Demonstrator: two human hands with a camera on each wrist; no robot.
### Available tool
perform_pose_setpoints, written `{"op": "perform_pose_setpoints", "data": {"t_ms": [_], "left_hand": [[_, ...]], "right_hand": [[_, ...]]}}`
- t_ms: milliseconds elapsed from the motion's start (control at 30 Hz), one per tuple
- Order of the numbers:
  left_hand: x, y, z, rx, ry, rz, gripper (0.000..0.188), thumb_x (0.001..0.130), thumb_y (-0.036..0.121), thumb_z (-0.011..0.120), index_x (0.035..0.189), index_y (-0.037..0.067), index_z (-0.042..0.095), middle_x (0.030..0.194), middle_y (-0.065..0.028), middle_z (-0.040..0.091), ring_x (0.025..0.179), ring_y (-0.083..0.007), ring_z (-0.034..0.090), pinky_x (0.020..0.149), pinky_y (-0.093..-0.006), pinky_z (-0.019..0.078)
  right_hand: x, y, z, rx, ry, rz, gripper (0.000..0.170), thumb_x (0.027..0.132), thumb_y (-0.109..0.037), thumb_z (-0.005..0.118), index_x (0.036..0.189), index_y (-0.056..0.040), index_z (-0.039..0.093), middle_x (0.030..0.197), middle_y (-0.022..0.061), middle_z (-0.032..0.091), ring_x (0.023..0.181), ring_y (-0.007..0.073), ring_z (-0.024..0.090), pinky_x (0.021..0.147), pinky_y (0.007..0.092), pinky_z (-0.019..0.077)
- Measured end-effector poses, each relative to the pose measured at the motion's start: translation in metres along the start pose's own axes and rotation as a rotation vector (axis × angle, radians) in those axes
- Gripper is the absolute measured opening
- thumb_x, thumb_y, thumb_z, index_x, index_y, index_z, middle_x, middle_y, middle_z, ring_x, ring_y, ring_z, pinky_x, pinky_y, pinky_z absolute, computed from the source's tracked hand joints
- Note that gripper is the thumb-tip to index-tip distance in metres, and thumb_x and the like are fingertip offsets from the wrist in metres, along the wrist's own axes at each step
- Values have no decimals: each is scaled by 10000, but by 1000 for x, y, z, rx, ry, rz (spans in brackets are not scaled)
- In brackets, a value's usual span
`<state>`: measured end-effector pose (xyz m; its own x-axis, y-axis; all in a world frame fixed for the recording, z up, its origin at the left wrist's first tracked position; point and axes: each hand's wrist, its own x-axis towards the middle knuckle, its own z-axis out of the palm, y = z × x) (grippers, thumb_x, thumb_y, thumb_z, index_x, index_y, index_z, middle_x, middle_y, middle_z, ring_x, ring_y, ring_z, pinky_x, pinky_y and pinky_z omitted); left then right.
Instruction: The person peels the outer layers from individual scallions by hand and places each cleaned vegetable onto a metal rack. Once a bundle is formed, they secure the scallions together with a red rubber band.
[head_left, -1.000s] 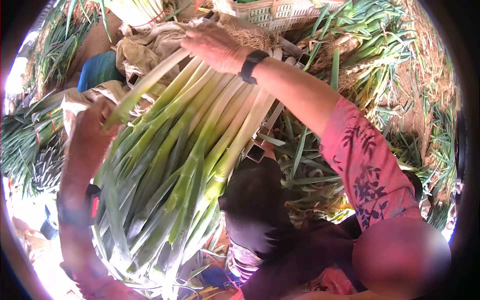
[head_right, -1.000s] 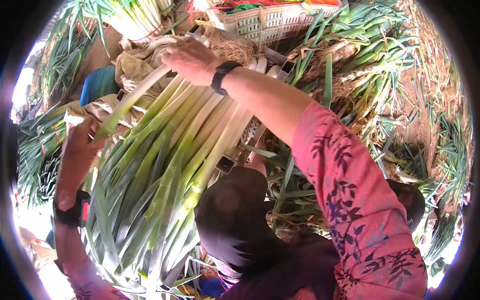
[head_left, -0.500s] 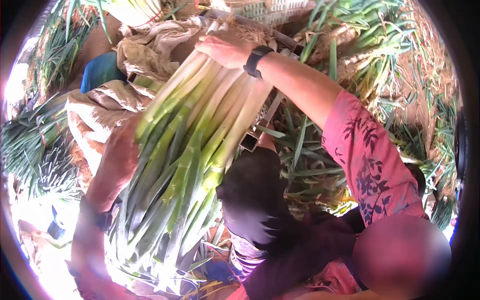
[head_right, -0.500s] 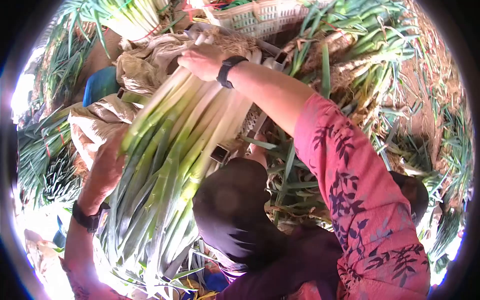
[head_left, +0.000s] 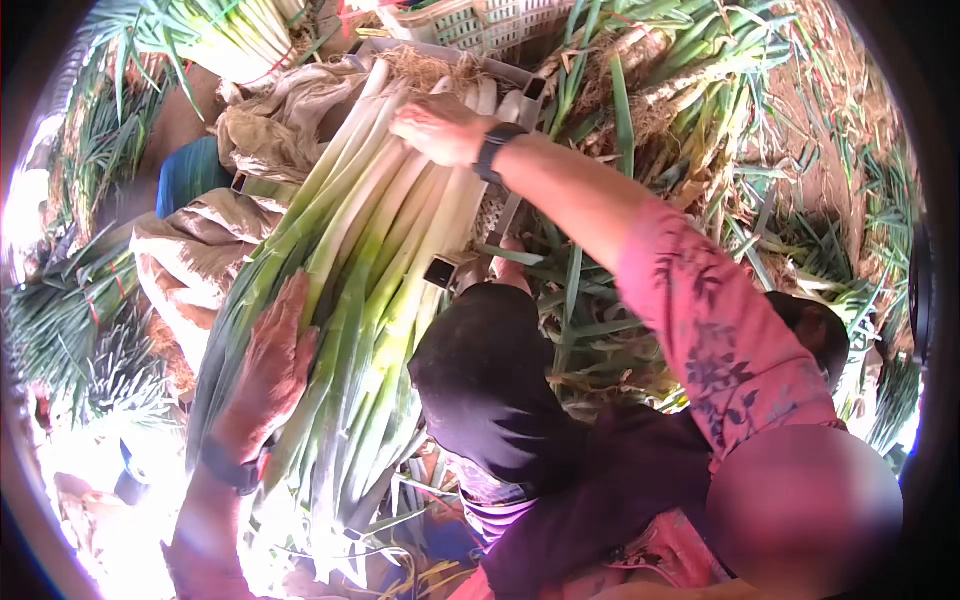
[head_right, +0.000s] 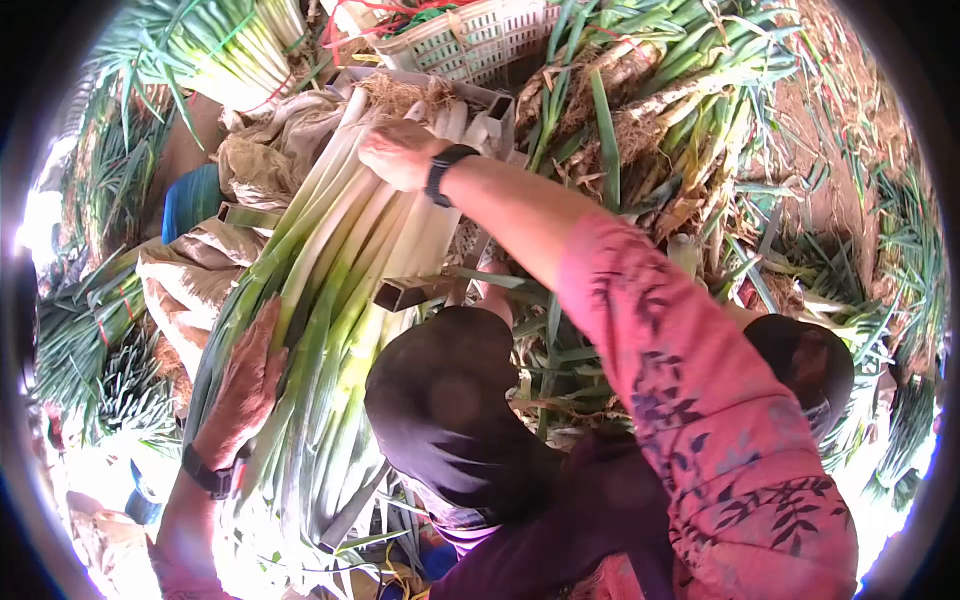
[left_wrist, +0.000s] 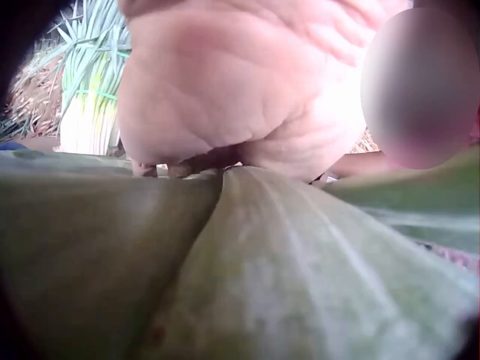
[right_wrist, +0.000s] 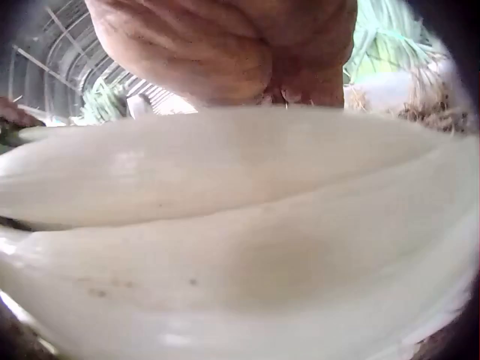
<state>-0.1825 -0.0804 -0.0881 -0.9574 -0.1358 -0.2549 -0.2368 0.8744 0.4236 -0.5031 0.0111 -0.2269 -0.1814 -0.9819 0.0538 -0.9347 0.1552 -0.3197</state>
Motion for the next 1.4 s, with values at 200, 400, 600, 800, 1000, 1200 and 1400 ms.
{"op": "perform_pose_setpoints", "data": {"t_ms": [200, 400, 600, 800, 1000, 1200, 1400], "left_hand": [[-5, 30, 17, -36, -58, -17, 574, 958, 204, 503, 1446, 17, 267, 1422, -235, 375, 1329, -370, 356, 1102, -421, 268], [6, 24, 40, 324, 62, 17, 481, 946, 160, 486, 1395, 27, 373, 1416, -170, 417, 1342, -355, 347, 1129, -504, 177], [31, -8, 20, 230, 46, 111, 391, 850, 2, 523, 1238, 46, 551, 1326, -153, 519, 1284, -366, 422, 1110, -491, 242], [74, 13, -26, 369, -156, 204, 318, 885, 82, 564, 1201, 41, 580, 1248, -175, 567, 1198, -344, 508, 1049, -418, 364], [131, 215, -35, 0, 118, 406, 379, 884, 36, 553, 1262, 15, 544, 1271, -154, 562, 1214, -271, 511, 1047, -339, 357], [162, 297, 19, -447, 120, 596, 361, 918, 61, 575, 1271, -3, 538, 1269, -115, 578, 1179, -178, 528, 1026, -320, 389], [193, 328, 56, -1045, 230, 359, 310, 967, 168, 526, 1213, -18, 563, 1197, -148, 605, 1139, -210, 569, 1012, -317, 424]], "right_hand": [[-25, 2, 2, 31, -6, -41, 97, 784, -56, 554, 782, 17, 618, 844, 185, 642, 824, 324, 649, 740, 406, 530], [-37, 15, 29, 154, 48, -155, 248, 863, -189, 556, 1022, -5, 608, 1082, 157, 617, 1106, 310, 546, 955, 419, 441], [-36, 11, 41, 262, 130, -42, 253, 891, -244, 536, 1025, -48, 625, 1038, 133, 637, 1032, 304, 585, 923, 399, 450], [-92, -7, 29, 667, 427, 15, 225, 844, -117, 530, 1035, -55, 632, 1060, 175, 627, 1019, 348, 581, 866, 438, 456], [-299, 5, 76, 250, 391, 355, 309, 751, -96, 608, 1032, 25, 575, 1090, 217, 586, 1054, 360, 558, 896, 451, 450], [-439, -62, 159, 330, -192, 594, 152, 759, -187, 622, 796, -41, 638, 805, 141, 647, 746, 321, 657, 609, 427, 533], [-420, -94, 156, 554, -335, 260, 209, 827, -224, 578, 890, -33, 633, 861, 146, 641, 786, 294, 637, 693, 424, 512]]}}
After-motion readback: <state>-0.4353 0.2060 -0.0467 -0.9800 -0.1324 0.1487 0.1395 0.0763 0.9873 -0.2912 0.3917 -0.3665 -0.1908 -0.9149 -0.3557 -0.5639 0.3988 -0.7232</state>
